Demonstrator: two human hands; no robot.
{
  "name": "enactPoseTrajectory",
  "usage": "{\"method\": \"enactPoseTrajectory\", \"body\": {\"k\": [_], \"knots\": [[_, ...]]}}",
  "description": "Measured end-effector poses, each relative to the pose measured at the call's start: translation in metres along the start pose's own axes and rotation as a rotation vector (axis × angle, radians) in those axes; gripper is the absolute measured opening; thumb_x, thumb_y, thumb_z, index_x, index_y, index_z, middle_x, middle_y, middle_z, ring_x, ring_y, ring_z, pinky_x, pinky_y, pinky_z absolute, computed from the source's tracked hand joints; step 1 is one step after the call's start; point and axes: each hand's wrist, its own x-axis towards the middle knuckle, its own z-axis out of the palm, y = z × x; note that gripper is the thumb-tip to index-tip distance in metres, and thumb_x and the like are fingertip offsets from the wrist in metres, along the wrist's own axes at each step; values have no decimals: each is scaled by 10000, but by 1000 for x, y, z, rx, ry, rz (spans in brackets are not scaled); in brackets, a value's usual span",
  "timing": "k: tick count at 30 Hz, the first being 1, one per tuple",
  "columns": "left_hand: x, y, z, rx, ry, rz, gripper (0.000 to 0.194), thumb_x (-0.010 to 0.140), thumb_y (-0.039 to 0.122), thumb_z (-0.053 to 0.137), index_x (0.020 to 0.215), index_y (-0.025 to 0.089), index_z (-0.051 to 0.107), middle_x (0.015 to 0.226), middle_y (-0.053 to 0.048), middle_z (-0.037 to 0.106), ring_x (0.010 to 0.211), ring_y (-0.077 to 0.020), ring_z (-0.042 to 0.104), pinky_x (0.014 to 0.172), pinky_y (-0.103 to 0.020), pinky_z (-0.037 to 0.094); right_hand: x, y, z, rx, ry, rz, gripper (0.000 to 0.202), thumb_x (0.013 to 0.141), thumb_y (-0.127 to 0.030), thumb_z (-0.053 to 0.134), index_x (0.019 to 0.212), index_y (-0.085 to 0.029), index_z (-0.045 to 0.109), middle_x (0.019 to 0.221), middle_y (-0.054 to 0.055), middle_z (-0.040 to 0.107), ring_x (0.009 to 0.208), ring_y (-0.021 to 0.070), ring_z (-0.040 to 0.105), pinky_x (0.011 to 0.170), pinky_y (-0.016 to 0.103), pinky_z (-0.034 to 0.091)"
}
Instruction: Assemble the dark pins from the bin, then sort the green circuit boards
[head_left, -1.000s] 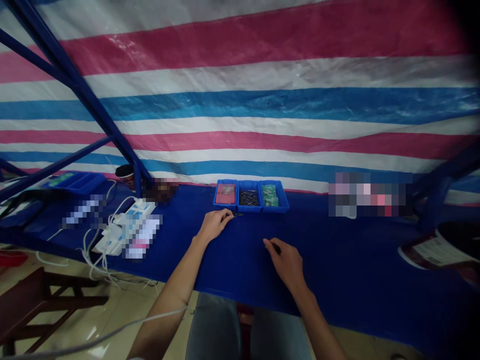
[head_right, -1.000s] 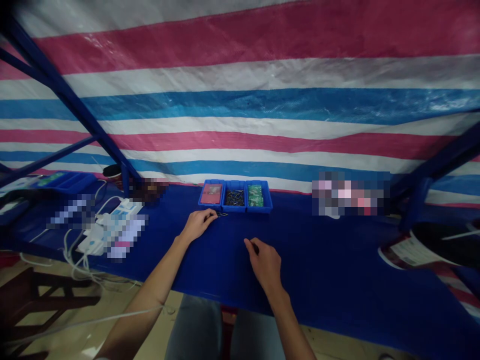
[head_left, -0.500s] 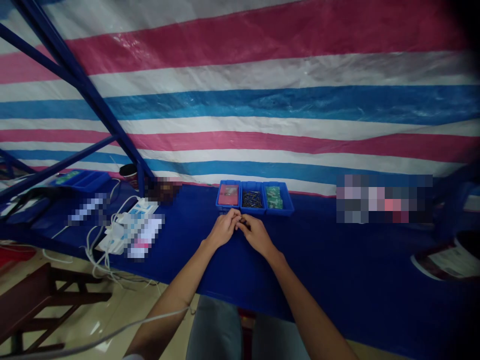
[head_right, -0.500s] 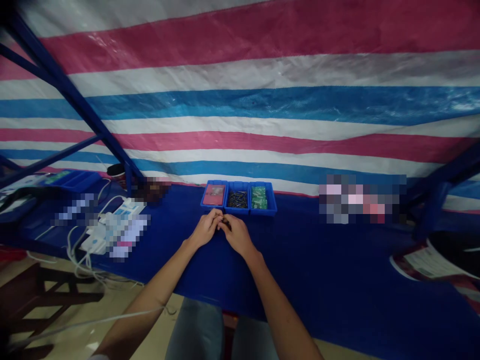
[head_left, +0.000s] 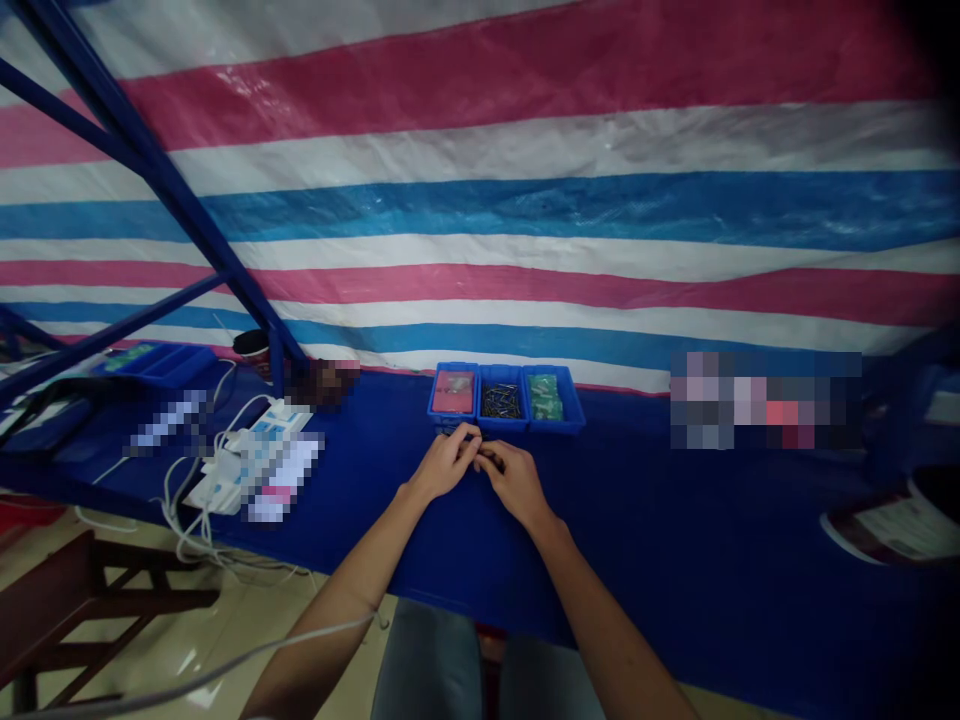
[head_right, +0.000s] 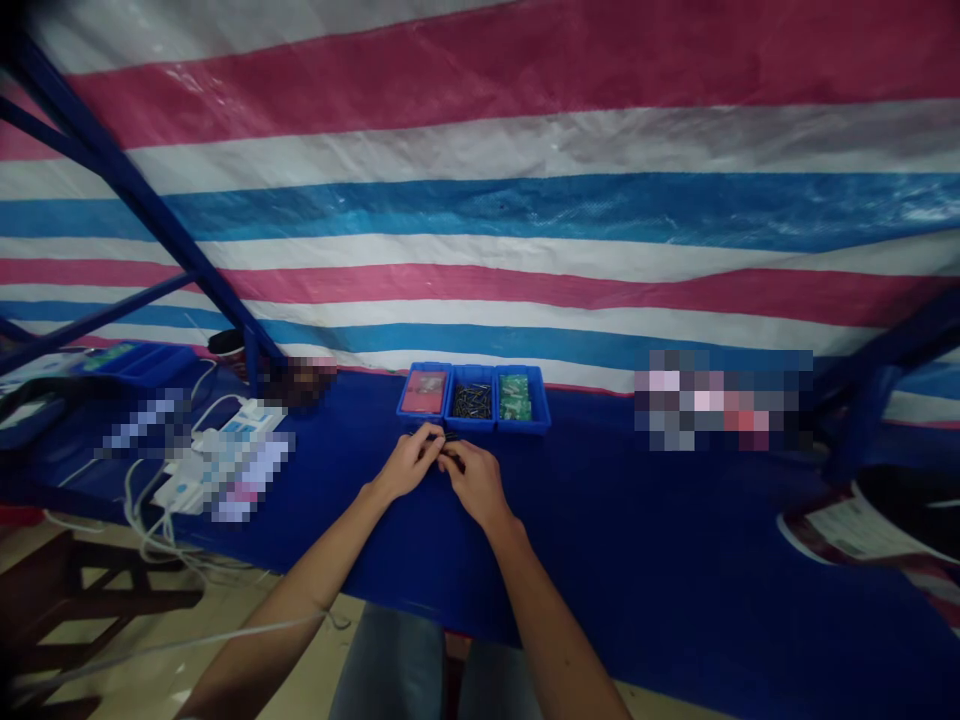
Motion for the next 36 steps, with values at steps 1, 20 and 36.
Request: {"method": "enactPoseTrajectory", "body": {"k": [1,20,36], "knots": [[0,-1,1,-2,0,4,250,1010,391,410,1061,194,555,649,24,671,575,-121,627,619,-206,439,0,0,0,-11,-1,-5,179,910,-236,560,788,-220,690,772,4,678,662,154,592,664,261,419],[1,-11,-5,101,-25,48,215,934,345,542,938,169,667,649,9,652,550,-99,535,591,-200,406,-2,6,-1,12,131,13,186,956,-258,519,937,-215,699,886,41,683,777,190,629,721,291,460],[4,-12,-5,76,12,82,239,946,337,562,954,168,732,871,-49,731,701,-139,607,689,-234,455,-2,8,0,16,132,8,193,949,-275,539,934,-217,722,959,51,682,761,173,632,697,284,487]]}}
